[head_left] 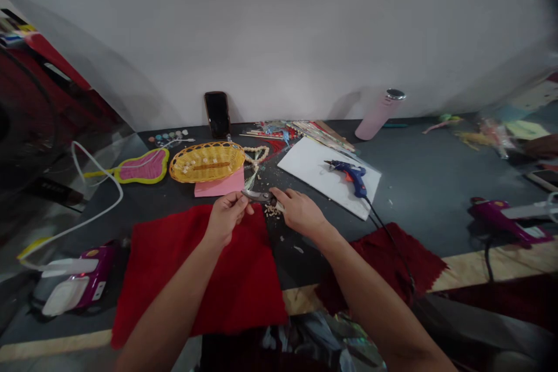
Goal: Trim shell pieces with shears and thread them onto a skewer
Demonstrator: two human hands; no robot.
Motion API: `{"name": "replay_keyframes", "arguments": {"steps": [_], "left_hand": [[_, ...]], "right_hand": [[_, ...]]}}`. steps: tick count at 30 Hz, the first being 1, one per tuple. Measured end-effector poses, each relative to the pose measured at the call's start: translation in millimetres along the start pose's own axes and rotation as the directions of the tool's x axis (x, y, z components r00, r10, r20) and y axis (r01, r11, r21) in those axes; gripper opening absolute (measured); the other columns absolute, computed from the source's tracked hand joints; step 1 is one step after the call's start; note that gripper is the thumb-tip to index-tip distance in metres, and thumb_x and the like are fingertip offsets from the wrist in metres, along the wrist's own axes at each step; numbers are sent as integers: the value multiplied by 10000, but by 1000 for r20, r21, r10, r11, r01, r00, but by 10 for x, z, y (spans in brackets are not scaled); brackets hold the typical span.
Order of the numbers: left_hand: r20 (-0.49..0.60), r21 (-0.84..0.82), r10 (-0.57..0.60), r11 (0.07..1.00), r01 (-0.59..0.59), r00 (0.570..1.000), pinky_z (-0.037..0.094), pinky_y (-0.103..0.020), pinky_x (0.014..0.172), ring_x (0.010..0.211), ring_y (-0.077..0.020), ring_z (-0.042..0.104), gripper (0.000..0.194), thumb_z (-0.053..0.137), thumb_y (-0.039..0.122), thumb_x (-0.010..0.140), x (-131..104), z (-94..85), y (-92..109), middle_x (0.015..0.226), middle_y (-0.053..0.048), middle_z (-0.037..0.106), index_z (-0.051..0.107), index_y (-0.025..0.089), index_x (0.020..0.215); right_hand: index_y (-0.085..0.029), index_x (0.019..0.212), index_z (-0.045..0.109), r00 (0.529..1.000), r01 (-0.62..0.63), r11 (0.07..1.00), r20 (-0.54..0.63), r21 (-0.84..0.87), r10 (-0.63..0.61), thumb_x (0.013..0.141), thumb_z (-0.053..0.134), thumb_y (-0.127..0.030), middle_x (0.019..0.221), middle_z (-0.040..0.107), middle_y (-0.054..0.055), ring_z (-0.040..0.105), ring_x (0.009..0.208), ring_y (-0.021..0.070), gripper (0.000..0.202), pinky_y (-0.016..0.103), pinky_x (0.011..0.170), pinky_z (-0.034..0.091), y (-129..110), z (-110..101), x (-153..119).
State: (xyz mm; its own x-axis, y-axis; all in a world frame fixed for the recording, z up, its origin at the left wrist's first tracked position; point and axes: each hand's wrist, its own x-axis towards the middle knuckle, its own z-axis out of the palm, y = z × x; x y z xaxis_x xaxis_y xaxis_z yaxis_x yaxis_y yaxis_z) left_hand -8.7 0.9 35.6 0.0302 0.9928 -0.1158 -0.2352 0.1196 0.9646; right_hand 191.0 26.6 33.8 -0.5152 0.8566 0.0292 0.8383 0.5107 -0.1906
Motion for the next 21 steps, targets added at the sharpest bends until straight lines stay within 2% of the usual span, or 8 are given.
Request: {"name": "replay_keyframes", "arguments": {"steps": [7,12,17,21], "left_hand": [[72,-73,-118,990,123,990,175,-161,377,368,-10,266,220,622,329,738,14,18,-32,562,3,584,526,134,708],[17,-74,-91,993,92,996,209,-153,400,404,-11,300,220,608,340,755,39,62,-71,646,-14,612,528,134,759],[-22,17,-16,1000,16,1000,207,-159,397,394,-13,302,204,613,308,749,6,77,-4,606,-16,619,520,129,717],[45,7,-51,999,50,998,185,-165,380,359,-11,269,219,622,304,734,-9,40,57,539,-4,602,494,138,671]], "right_hand": [[-227,1378,245,999,38,998,15,47,-39,776,377,-105,1141,526,100,474,1056,213,628,331,876,359,99,-6,9],[-222,1360,283,1000,-14,1000,-1,18,14,775,385,-118,1113,545,101,485,1040,218,603,329,865,358,97,-4,6],[-216,1367,275,1000,-9,1000,1,21,9,774,393,-117,1119,541,103,480,1039,223,613,330,865,357,65,-45,-18],[-215,1374,261,999,33,998,5,61,-33,781,380,-113,1160,520,104,463,1065,219,614,336,885,349,54,-66,-28]]}}
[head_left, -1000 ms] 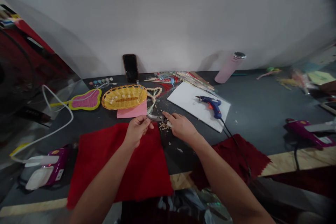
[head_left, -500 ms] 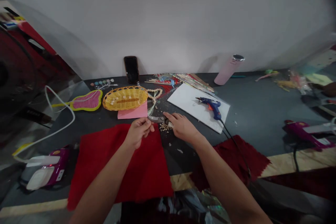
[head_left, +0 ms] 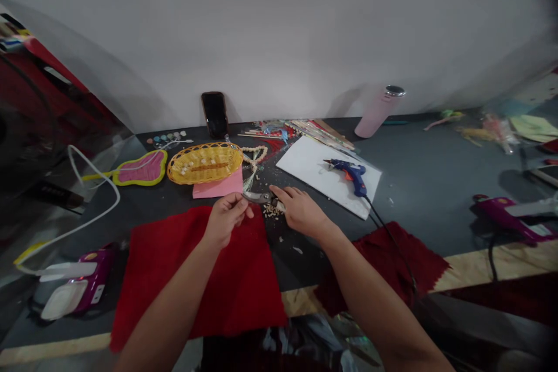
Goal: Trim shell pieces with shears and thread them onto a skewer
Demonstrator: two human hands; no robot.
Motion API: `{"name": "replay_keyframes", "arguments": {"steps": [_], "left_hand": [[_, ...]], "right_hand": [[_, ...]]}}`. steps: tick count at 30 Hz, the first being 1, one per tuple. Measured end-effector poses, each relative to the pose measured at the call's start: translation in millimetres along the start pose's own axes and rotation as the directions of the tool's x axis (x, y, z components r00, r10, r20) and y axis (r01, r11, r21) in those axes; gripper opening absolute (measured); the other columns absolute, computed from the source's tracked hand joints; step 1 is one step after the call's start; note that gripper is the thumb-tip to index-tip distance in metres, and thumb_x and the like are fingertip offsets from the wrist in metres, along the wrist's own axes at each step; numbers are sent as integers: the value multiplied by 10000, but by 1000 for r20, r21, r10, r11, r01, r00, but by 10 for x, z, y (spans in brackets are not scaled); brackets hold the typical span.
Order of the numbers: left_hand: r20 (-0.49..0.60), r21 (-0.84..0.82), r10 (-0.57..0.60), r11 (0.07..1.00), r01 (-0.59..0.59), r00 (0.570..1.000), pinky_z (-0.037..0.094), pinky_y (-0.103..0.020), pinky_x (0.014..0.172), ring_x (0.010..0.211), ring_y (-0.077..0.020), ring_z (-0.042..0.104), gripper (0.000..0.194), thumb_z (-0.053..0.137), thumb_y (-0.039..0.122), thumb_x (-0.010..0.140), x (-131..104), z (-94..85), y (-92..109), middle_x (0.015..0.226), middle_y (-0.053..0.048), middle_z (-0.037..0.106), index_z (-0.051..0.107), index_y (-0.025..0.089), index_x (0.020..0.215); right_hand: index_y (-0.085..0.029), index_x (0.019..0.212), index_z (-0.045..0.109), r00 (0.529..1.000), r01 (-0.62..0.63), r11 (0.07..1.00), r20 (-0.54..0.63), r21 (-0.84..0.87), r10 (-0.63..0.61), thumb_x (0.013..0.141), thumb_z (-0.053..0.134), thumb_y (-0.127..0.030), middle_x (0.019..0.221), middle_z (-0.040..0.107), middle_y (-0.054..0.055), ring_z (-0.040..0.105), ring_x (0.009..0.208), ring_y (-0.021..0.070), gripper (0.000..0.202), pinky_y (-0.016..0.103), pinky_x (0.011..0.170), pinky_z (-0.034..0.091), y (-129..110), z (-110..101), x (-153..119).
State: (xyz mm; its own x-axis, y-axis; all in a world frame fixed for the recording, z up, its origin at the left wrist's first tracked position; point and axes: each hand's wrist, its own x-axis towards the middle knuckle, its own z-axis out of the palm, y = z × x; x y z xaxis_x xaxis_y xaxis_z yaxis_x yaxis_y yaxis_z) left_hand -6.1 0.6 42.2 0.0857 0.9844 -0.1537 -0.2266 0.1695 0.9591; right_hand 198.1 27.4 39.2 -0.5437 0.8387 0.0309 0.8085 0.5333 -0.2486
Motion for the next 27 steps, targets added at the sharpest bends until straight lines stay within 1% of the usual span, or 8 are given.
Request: {"name": "replay_keyframes", "arguments": {"steps": [3,7,10,17,20,22,25,27], "left_hand": [[53,-17,-42,999,43,998,174,-164,374,349,-11,259,226,620,307,736,2,-32,21,509,4,583,481,142,668],[47,-27,-58,998,60,997,167,-164,371,342,-10,256,240,623,318,732,-8,-53,37,500,12,569,472,146,660],[54,-23,-67,997,68,996,159,-166,372,346,-9,255,240,620,331,735,-27,-58,48,503,13,562,489,143,665],[96,-31,-84,996,87,992,121,-175,379,340,-11,256,217,625,340,734,-49,-54,56,488,17,549,551,136,720],[114,-38,-62,997,67,992,109,-181,384,341,-11,249,222,629,339,733,-47,-43,61,477,15,543,557,130,711],[115,-32,-52,998,56,992,108,-185,386,341,-13,252,230,634,345,728,-44,-35,63,473,12,541,561,127,708],[102,-21,-44,999,46,994,114,-189,391,344,-17,266,240,637,350,722,-39,-32,65,468,7,536,564,123,702],[113,-31,-63,997,67,992,112,-189,390,343,-15,259,237,637,346,721,-35,-38,68,461,11,524,563,122,699]], "right_hand": [[-215,1368,279,1000,2,1000,9,17,-2,783,373,-110,1174,516,105,461,1084,220,601,335,895,346,-3,6,15],[-218,1362,298,998,-24,1000,58,-1,24,786,374,-101,1167,528,113,500,1054,211,592,317,886,355,-20,1,36],[-220,1352,311,997,-10,1000,78,-3,10,783,378,-93,1142,544,108,531,1005,196,587,297,868,369,-20,-17,29],[-195,1314,363,994,79,992,70,94,-86,787,409,-116,1092,566,96,555,940,182,534,283,812,410,51,-38,7],[-182,1296,380,991,117,983,51,138,-125,779,406,-99,1111,562,99,543,966,179,523,288,834,407,61,-55,6],[-177,1300,374,989,135,978,41,156,-143,759,410,-83,1133,551,100,528,994,180,550,294,856,398,58,-61,8],[-182,1331,340,992,120,983,25,141,-125,743,423,-97,1160,529,103,501,1028,192,600,318,884,380,45,-46,16],[-192,1351,312,996,89,990,3,108,-90,745,423,-110,1169,515,105,477,1058,201,621,334,895,367,37,-23,24]]}}
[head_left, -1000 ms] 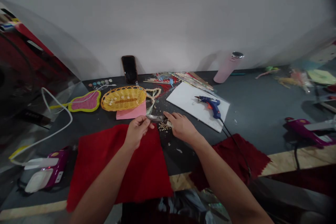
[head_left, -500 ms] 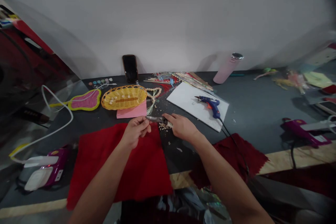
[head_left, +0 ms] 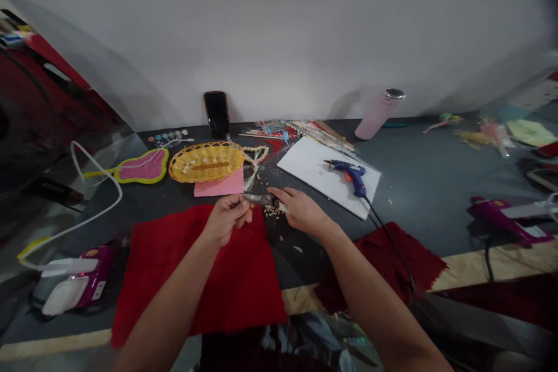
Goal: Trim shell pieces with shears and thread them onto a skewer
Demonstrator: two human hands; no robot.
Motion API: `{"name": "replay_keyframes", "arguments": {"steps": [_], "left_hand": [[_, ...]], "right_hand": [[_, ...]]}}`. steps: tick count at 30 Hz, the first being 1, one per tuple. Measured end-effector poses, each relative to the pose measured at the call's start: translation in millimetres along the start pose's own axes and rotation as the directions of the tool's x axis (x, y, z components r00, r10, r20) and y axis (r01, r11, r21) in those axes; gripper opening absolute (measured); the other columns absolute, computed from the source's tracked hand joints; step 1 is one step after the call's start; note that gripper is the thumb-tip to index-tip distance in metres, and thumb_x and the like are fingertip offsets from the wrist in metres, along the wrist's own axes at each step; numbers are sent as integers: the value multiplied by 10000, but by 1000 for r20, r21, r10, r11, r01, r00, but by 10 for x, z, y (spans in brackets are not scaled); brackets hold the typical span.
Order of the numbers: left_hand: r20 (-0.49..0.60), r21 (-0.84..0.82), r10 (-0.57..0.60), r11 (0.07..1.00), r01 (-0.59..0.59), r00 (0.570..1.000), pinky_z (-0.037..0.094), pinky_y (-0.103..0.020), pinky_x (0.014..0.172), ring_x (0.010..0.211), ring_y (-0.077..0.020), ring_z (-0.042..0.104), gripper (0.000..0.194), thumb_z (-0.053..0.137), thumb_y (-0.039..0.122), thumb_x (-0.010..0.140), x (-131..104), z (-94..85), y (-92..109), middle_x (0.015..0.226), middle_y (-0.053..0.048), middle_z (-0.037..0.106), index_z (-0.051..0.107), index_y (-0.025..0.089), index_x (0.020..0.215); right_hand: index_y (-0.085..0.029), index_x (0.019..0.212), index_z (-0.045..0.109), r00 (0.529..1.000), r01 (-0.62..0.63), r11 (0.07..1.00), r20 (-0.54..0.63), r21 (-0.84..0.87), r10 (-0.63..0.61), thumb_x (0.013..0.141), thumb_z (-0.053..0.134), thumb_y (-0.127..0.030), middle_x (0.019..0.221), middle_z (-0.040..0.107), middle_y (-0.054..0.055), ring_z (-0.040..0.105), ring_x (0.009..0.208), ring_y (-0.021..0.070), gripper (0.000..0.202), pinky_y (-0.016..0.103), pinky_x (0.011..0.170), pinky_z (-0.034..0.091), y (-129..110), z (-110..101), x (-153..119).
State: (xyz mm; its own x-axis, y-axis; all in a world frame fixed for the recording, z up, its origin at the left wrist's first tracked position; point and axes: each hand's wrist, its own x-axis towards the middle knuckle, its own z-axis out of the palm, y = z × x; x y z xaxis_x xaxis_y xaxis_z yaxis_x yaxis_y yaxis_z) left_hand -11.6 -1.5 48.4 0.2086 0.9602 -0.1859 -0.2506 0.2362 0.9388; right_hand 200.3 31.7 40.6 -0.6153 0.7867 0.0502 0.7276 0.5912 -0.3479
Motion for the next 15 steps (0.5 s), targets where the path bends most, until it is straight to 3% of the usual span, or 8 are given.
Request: {"name": "replay_keyframes", "arguments": {"steps": [6,15], "left_hand": [[69,-55,-130,990,133,989,111,-177,377,335,-10,214,227,645,338,708,4,-48,16,458,31,488,547,134,720],[123,-162,-153,972,172,981,111,-159,370,337,-7,199,165,602,288,761,23,-108,-66,454,56,425,515,148,747]], "right_hand": [[-223,1350,310,999,-35,998,-12,-46,35,790,404,-150,1162,514,97,466,1071,201,573,336,898,350,3,51,18],[-205,1314,357,999,-27,999,43,-30,28,786,390,-111,1087,566,91,550,950,183,537,285,837,396,-5,28,-6]]}}
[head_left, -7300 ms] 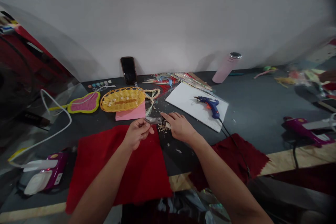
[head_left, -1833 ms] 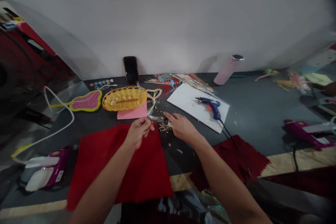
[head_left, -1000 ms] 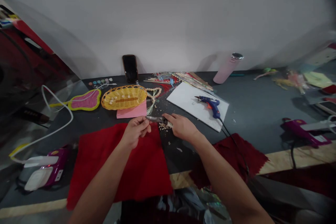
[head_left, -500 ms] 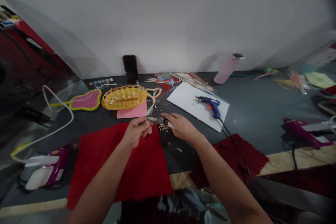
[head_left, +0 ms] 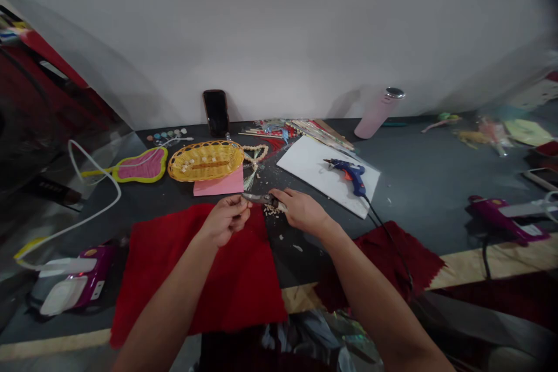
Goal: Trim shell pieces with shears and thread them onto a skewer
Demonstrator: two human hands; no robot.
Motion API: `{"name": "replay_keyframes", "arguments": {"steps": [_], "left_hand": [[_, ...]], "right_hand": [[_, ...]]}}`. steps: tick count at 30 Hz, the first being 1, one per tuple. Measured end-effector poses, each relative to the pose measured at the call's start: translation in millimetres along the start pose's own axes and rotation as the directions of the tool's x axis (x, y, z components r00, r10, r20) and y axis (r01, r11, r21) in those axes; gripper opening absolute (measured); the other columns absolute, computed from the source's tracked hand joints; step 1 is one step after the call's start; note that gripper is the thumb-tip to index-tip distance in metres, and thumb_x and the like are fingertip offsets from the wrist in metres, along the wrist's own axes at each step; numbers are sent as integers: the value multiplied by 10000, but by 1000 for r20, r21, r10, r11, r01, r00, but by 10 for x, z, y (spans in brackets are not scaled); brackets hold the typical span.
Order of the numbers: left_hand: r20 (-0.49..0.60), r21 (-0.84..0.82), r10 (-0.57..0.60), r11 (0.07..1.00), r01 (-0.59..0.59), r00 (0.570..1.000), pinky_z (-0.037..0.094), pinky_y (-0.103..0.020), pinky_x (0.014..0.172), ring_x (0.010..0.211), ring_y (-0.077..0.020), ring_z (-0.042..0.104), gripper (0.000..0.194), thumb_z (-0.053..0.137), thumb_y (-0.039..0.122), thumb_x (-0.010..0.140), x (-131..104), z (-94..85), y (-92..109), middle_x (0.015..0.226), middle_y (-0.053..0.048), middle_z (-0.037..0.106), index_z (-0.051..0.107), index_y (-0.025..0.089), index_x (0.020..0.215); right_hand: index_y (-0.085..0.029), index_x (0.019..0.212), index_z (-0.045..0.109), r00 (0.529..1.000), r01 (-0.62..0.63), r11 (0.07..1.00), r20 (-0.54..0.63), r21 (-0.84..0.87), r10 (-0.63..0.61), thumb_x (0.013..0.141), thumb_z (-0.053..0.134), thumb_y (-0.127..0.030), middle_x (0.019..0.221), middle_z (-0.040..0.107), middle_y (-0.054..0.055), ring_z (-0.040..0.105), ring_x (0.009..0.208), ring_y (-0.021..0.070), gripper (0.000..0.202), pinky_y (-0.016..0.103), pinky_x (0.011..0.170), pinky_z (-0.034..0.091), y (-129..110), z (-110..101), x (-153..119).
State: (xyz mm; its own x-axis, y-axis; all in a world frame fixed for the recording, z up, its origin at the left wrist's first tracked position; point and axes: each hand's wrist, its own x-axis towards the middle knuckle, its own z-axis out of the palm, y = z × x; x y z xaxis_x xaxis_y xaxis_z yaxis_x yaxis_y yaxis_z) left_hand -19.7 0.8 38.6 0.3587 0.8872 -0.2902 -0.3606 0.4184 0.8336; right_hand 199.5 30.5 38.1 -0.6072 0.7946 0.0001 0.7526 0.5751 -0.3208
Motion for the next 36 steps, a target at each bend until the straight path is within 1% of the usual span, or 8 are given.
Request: {"name": "replay_keyframes", "arguments": {"steps": [10,13,15,20,25,30,33,36], "left_hand": [[3,57,106,993,-106,994,127,-171,378,342,-8,223,221,620,335,744,-26,87,-14,441,32,468,541,131,711],[16,57,127,990,-128,992,127,-175,384,346,-10,228,209,610,324,756,-19,88,-15,437,33,462,545,133,700],[23,58,112,992,-114,993,120,-173,383,349,-11,226,191,602,306,762,-17,78,-4,441,32,459,547,133,704],[47,37,-22,999,20,999,99,-162,362,344,-6,186,167,608,278,755,-14,10,24,450,38,450,531,137,712],[-4,-14,-41,999,41,999,105,-151,363,344,-2,171,169,605,288,757,27,-15,-18,457,60,428,518,144,751],[-134,124,124,987,-107,983,197,-161,377,357,3,260,208,614,316,743,60,65,-67,631,-19,613,528,126,749],[-171,236,230,954,-187,958,199,-170,380,359,-2,272,223,607,330,749,56,106,-80,637,-27,635,538,119,727],[-165,272,262,939,-211,951,152,-177,374,356,-6,257,218,594,328,761,46,123,-85,598,-17,625,556,117,724]], "right_hand": [[-170,1293,388,992,125,986,-3,112,-125,758,413,-82,1207,538,104,522,1056,184,543,307,881,410,59,-32,-19],[-178,1309,367,992,122,987,-25,106,-120,759,418,-96,1208,528,94,503,1067,184,558,316,903,392,43,-34,-17],[-189,1337,330,996,86,994,-37,70,-83,756,432,-113,1201,518,98,484,1080,195,595,336,911,377,27,-29,-6],[-206,1368,281,1000,18,1000,-13,-19,-19,765,423,-136,1205,498,108,442,1118,212,623,354,921,343,-7,-19,22],[-190,1343,316,999,-17,999,40,-47,19,793,385,-130,1154,532,119,509,1037,198,558,318,881,373,-7,5,21],[-182,1327,331,995,-78,995,61,-64,82,799,368,-124,1089,565,124,564,938,201,533,311,809,418,-10,8,6],[-177,1323,340,998,-47,998,42,-50,49,782,383,-110,1113,558,129,566,947,204,546,311,815,424,8,-3,1],[-160,1319,354,999,10,1000,37,-12,-10,769,402,-99,1147,553,129,552,996,202,555,300,852,414,44,-8,-2]]}}
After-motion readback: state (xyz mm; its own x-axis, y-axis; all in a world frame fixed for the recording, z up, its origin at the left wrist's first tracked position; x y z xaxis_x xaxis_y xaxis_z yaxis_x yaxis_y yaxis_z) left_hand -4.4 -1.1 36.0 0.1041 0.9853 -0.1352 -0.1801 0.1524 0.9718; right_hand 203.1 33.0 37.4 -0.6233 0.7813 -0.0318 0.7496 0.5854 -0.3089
